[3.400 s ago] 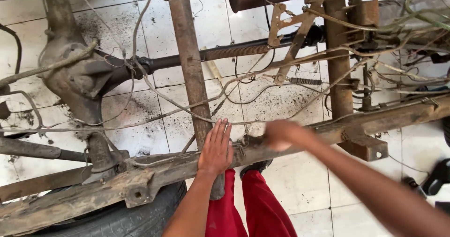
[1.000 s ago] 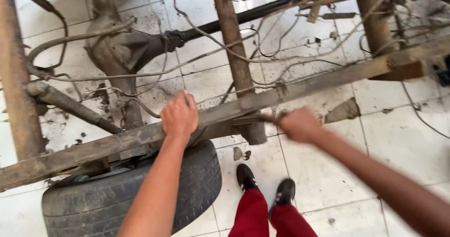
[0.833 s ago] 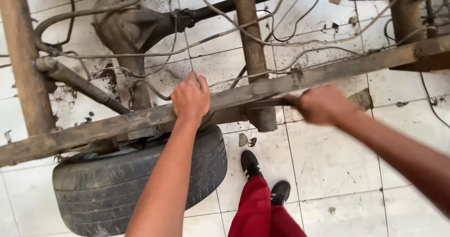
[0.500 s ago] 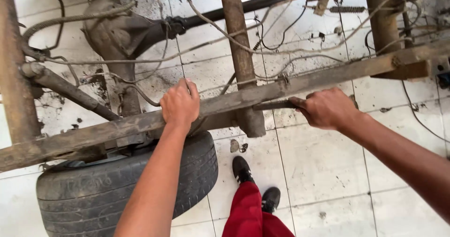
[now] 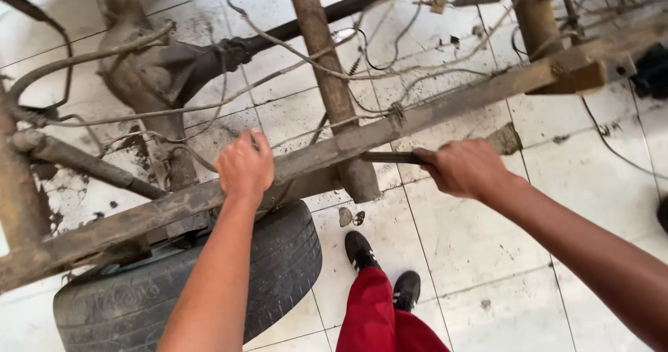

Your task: The person uses a wire brush to scrub the metal frame of a vehicle, focusing on removing rust and dirt from the chassis and surrounding components. The person moves along the frame, scrubbing different sections including areas near the exhaust pipe and suspension parts.

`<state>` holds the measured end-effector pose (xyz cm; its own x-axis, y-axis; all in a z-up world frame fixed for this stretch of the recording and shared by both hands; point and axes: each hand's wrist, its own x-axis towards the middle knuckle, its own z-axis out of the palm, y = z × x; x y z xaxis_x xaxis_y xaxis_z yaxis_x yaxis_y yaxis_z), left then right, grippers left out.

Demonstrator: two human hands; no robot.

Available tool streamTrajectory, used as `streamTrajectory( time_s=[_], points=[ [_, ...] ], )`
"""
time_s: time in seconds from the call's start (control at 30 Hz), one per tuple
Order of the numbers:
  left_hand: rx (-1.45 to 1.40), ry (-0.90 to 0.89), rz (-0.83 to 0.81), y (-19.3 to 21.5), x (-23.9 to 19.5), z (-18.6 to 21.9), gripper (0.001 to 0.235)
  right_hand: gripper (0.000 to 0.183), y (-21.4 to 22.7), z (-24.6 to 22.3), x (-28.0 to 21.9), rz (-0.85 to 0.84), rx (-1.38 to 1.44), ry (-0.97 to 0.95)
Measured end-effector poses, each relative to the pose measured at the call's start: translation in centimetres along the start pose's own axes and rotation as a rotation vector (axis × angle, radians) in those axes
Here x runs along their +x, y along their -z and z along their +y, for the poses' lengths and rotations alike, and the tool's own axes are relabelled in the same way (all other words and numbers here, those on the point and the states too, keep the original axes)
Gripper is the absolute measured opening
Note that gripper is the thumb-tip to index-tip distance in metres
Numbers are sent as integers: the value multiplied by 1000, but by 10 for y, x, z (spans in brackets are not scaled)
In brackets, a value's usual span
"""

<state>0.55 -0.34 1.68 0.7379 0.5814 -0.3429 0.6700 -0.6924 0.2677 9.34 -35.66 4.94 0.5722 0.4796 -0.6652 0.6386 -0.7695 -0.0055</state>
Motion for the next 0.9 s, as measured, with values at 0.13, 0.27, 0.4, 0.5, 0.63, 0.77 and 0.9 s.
streamTrajectory(
  time_s=[0.13,0.27,0.4,0.5,0.63,0.77,0.9],
  points=[
    [44,-169,182,-6,-1,-11,48,34,-30,-7,-4,171,-125,17],
    [-21,-123,113,1,-4,7,46,50,-52,-19,-34,73,56,6],
    [-8,-125,134,-2,-3,-3,47,49,-80,-52,-60,299,124,245],
    [-5,-124,124,-1,-6,0,51,46,-79,-86,-72,320,1023,-198],
    [40,-134,127,2,-8,0,52,42,-109,-153,-42,450,2211,-592],
    [82,-155,78,-10,3,-3,52,19,-123,-150,41,361,2721,-672],
    [11,-85,19,-1,1,-1,52,10,-114,-136,104,333,2708,-683]
  ],
)
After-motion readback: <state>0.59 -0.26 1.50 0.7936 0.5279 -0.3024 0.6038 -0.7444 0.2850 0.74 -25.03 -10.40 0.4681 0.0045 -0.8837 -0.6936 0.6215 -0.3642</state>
